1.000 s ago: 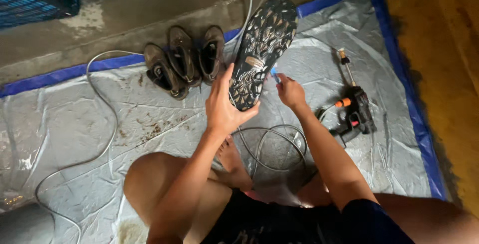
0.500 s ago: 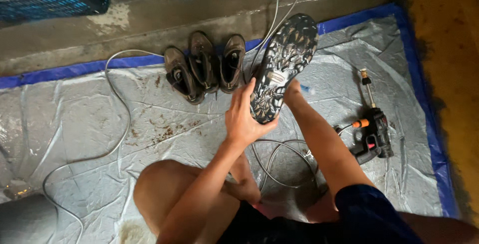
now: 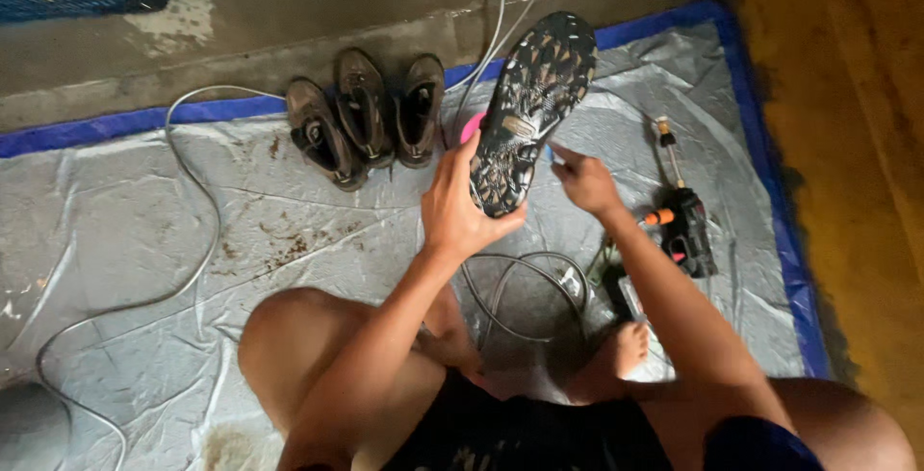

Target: The person scrubs the sole of a black shoe using a blue toothbrush and soapy water. They hold the shoe in their left hand and scrub the tread pattern with the brush in their right hand, occasionally dipping the brush into a pink scoop containing cleaning solution.

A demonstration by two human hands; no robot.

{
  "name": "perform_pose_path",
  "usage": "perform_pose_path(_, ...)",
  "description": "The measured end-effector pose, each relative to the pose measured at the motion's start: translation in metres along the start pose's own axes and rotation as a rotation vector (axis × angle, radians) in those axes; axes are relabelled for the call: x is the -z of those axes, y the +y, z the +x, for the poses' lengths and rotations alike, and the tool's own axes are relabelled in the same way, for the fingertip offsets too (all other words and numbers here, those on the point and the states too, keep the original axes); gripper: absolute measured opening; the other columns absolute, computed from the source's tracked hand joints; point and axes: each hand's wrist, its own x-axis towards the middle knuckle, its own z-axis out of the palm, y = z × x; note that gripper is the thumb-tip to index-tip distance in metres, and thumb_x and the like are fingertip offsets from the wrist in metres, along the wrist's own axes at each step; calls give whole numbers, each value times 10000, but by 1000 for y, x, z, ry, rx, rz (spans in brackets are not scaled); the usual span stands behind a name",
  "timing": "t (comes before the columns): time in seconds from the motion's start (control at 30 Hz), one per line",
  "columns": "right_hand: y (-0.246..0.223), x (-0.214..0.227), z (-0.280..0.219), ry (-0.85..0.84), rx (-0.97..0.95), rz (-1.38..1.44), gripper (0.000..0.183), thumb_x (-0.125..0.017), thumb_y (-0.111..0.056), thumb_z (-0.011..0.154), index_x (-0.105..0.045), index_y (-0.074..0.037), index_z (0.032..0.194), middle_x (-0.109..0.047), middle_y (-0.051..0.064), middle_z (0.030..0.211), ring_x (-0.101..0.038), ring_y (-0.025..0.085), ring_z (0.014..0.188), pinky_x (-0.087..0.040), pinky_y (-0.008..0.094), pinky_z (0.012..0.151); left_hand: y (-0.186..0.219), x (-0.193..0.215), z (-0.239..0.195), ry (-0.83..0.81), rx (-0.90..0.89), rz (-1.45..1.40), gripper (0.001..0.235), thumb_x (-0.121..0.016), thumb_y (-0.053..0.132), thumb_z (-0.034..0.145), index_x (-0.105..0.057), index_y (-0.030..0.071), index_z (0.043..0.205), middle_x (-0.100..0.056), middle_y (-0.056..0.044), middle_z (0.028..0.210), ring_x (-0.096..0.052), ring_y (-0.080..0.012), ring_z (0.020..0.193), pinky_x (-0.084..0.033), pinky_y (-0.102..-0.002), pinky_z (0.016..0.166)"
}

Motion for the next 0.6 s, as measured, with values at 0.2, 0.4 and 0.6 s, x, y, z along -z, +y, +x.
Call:
perform_pose_path(0.2,-38,107,-87,164,31,466,459,-696,-166,1073,-696,-228,1528,-705,37,834,-671,117,920,-549,327,955,24,-4,-5,-40,50,-51,1204,-971,496,502,-536,209,1588,-688,-96,1342,-717,-383,1243,-630,-627,915)
perform_pose_path(0.4,-108,151,-158,334,672,-373,204,-720,-209,1053,-863,-284,1178,-730,60,888,-742,319,776,-587,451,690,31,-18,-15,-133,-77,69,1219,-947,505,501,-521,177,1595,-673,-107,1345,-695,-379,1240,-646,-625,879)
perform_pose_path(0.6,-120,161,-187,366,824,-668,454,-599,-129,966,-818,-351,1297,-638,36,834,-710,256,673,-584,399,628,30,-28,-19,-133,-200,190,1277,-945,521,485,-492,192,1633,-645,-73,1381,-685,-323,1266,-668,-572,858)
